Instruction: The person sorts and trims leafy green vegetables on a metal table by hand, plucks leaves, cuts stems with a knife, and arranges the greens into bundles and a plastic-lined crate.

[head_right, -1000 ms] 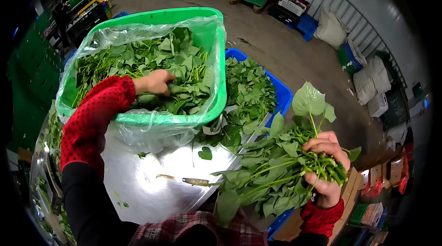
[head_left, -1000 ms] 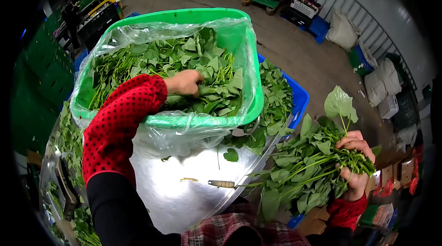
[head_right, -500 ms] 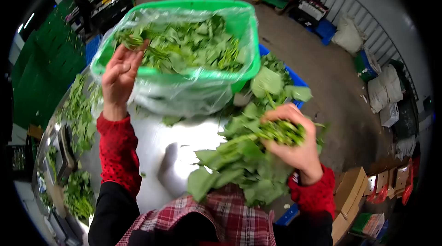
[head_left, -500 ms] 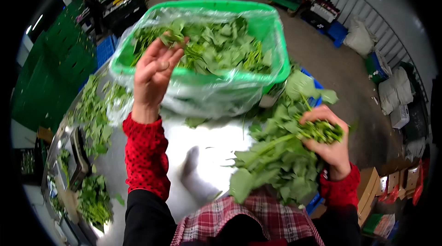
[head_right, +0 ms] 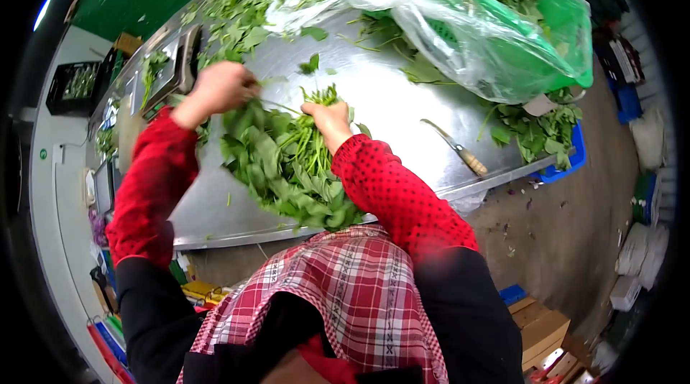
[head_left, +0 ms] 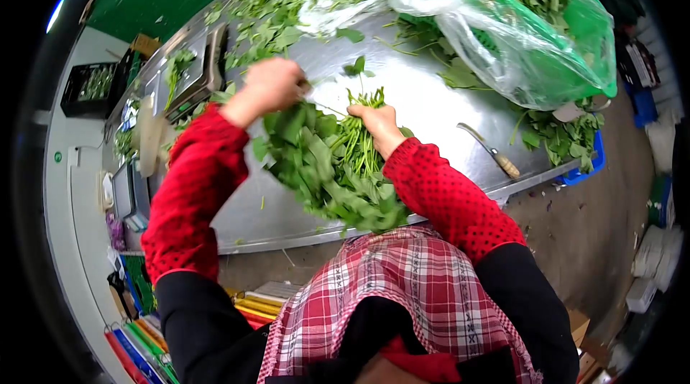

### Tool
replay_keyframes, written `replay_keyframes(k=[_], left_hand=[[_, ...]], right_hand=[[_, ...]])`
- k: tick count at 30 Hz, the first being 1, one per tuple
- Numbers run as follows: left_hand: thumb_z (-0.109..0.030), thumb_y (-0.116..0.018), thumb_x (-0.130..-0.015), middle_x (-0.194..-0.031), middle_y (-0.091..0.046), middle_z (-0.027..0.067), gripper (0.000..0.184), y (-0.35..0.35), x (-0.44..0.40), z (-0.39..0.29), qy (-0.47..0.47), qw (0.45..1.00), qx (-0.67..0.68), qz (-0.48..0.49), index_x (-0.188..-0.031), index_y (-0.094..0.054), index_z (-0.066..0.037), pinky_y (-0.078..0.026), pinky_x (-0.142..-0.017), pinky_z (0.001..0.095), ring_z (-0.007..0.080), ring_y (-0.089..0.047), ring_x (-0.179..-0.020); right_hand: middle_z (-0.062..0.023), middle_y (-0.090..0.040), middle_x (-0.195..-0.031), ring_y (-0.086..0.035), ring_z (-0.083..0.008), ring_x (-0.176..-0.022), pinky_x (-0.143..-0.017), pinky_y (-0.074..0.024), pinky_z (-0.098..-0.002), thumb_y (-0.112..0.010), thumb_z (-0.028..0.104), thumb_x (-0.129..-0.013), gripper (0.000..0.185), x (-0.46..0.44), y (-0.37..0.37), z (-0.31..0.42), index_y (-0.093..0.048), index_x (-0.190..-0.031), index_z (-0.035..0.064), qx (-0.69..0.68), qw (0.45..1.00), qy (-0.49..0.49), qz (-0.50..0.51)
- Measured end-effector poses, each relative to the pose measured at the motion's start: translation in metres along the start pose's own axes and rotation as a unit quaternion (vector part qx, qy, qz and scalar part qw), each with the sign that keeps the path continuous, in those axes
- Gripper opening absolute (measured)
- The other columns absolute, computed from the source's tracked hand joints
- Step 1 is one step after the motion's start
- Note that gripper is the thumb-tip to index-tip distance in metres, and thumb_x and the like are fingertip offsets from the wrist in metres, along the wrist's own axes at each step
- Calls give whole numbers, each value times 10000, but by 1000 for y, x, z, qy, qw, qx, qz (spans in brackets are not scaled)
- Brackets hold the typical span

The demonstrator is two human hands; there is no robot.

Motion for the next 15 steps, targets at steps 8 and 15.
replay_keyframes(k=[8, 15], left_hand=[[-326, -586, -813, -981, -679, 165, 321, -127, -48, -9, 44, 993, 93, 54, -909, -707, -45, -524, -793, 440, 338, -655, -907], [-543, -427, -902, -998, -633, 295, 683, -171, -46, -32, 43, 952, 295, 66, -1088, -578, 97, -483, -864, 464, 411, -616, -982]], right_hand=[[-170, -648, -1044, -647, -221, -892, -780, -535, -303, -771, 241, -793, 550, -23, 2, -24, -545, -1168, -92, 14, 995, 23, 96], [-302, -628, -1045, -631, -365, -998, -886, -493, -400, -708, 392, -801, 738, 52, 70, -40, -459, -1226, -158, 442, 889, 85, 82]])
Point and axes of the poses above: each hand's wrist, its own x-axis away from the middle knuckle, its own y-axis out of the back of the hand, z = x × y, the point moved 8 cm from there along -x, towards the middle knuckle
